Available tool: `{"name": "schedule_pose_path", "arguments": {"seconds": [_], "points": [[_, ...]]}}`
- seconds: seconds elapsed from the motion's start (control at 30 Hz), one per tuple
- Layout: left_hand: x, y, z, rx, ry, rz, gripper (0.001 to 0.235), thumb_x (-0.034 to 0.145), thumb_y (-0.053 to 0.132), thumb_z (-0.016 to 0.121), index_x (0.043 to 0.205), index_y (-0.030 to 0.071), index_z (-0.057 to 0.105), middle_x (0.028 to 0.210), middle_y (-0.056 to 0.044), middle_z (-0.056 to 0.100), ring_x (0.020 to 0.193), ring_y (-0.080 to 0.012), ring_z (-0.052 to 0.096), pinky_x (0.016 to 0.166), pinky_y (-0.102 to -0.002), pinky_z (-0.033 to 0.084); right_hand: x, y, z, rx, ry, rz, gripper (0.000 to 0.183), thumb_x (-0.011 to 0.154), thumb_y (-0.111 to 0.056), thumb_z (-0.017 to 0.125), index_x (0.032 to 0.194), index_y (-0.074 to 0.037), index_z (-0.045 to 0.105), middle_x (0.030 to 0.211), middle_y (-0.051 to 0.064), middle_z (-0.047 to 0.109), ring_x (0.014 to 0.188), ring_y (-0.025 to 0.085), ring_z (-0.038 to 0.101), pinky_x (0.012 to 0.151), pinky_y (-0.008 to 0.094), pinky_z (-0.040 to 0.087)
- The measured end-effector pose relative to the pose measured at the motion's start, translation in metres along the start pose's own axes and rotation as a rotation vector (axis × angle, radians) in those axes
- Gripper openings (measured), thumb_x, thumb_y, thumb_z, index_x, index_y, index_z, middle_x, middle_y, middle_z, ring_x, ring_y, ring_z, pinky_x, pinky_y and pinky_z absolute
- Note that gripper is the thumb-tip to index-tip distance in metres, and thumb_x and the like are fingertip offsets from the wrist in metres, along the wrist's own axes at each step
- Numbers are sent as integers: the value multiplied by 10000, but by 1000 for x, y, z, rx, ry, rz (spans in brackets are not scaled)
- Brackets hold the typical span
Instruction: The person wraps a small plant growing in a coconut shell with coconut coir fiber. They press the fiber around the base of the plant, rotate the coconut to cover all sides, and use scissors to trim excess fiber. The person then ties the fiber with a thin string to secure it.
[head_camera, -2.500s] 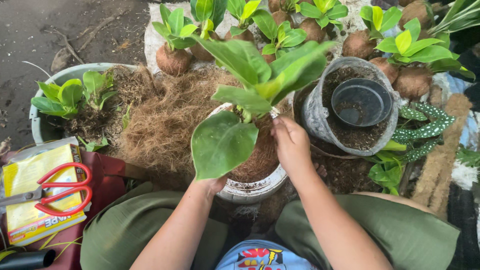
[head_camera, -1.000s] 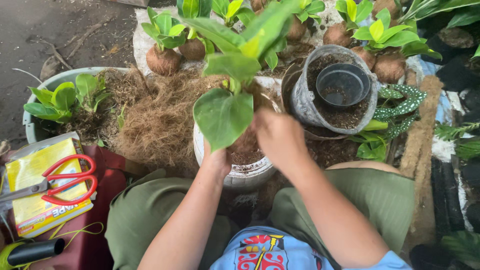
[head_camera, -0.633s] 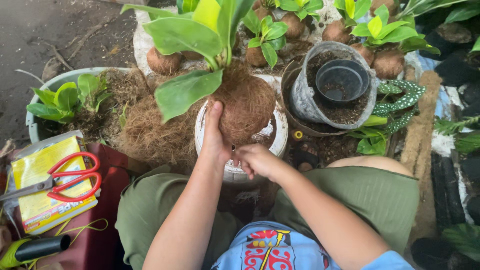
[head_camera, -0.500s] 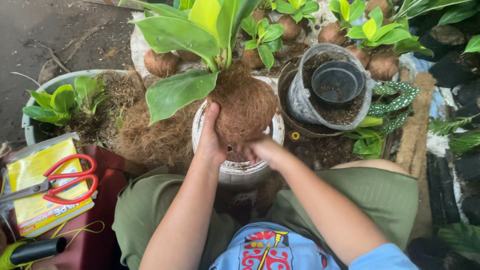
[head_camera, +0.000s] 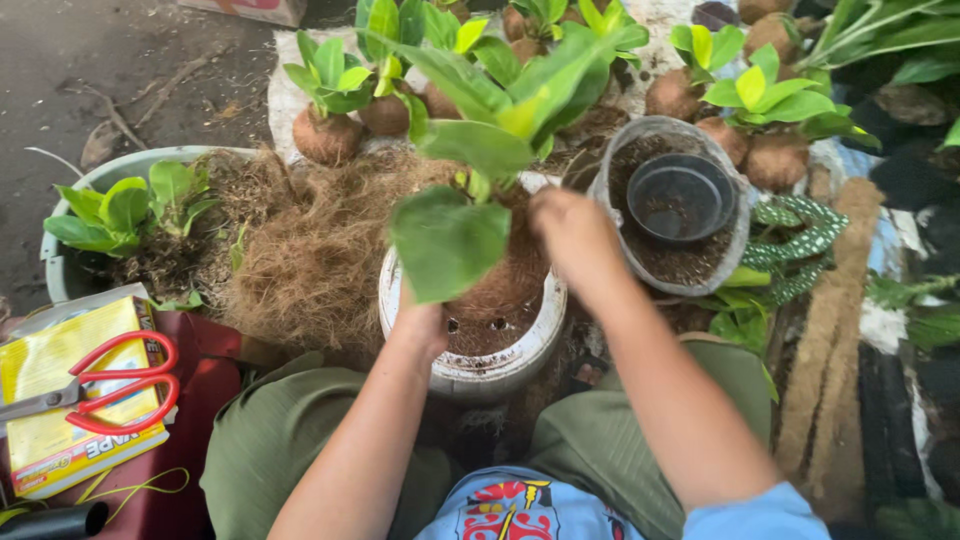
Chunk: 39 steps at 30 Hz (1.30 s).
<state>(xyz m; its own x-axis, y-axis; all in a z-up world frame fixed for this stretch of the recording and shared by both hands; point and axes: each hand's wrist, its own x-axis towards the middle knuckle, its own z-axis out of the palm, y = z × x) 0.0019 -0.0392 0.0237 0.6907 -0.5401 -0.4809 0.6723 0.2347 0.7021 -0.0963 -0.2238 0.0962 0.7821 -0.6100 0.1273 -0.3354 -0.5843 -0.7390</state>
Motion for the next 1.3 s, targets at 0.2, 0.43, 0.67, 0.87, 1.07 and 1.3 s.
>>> {"name": "schedule_pose_path", "arguments": {"seconds": [0.2,0.43,0.67,0.87,1.07,1.3], "points": [[10,-5,-5,-204,-177,174,683,856,322,761,1439,109,474,1411,-130,566,1310,-320,545,1112,-509,467,-88,-45,39,273,-369,-245,192,996,-169,540,919,-67,683,768,65,683,718,178,685,672,340,536],[27,5,-15,-313,-194,33,907,772,541,761,1512,138,425,1520,-118,506,1388,-341,482,1153,-547,377,-71,53,124,886,-965,470,319,1113,-268,502,932,-54,655,590,-85,452,483,35,359,430,222,260],[34,-1,-18,88,-11,-98,979,714,588,704,1582,264,388,1585,-32,375,1438,-282,295,1132,-650,195,27,94,109,887,-430,758,373,1002,-317,543,1279,-85,630,1269,96,676,1130,199,666,865,376,591],[39,-12,-23,-27,-169,-94,852,717,438,791,1464,195,461,1507,-92,498,1405,-292,445,1130,-627,364,52,87,42,740,-141,507,224,1018,-183,552,990,23,636,968,167,657,885,260,622,726,378,533],[38,-16,-9,-67,-72,122,692,885,366,725,1479,109,480,1432,-63,577,1343,-203,514,1106,-398,414,12,32,21,264,-71,47,221,942,-98,521,983,-32,729,810,24,709,738,133,642,684,288,512],[35,-10,2,-144,-150,173,655,866,292,753,1430,75,500,1361,-113,606,1236,-263,600,1058,-438,503,-68,-32,55,667,-631,135,185,984,-128,556,929,-27,701,612,-21,468,542,59,409,489,245,333]]}}
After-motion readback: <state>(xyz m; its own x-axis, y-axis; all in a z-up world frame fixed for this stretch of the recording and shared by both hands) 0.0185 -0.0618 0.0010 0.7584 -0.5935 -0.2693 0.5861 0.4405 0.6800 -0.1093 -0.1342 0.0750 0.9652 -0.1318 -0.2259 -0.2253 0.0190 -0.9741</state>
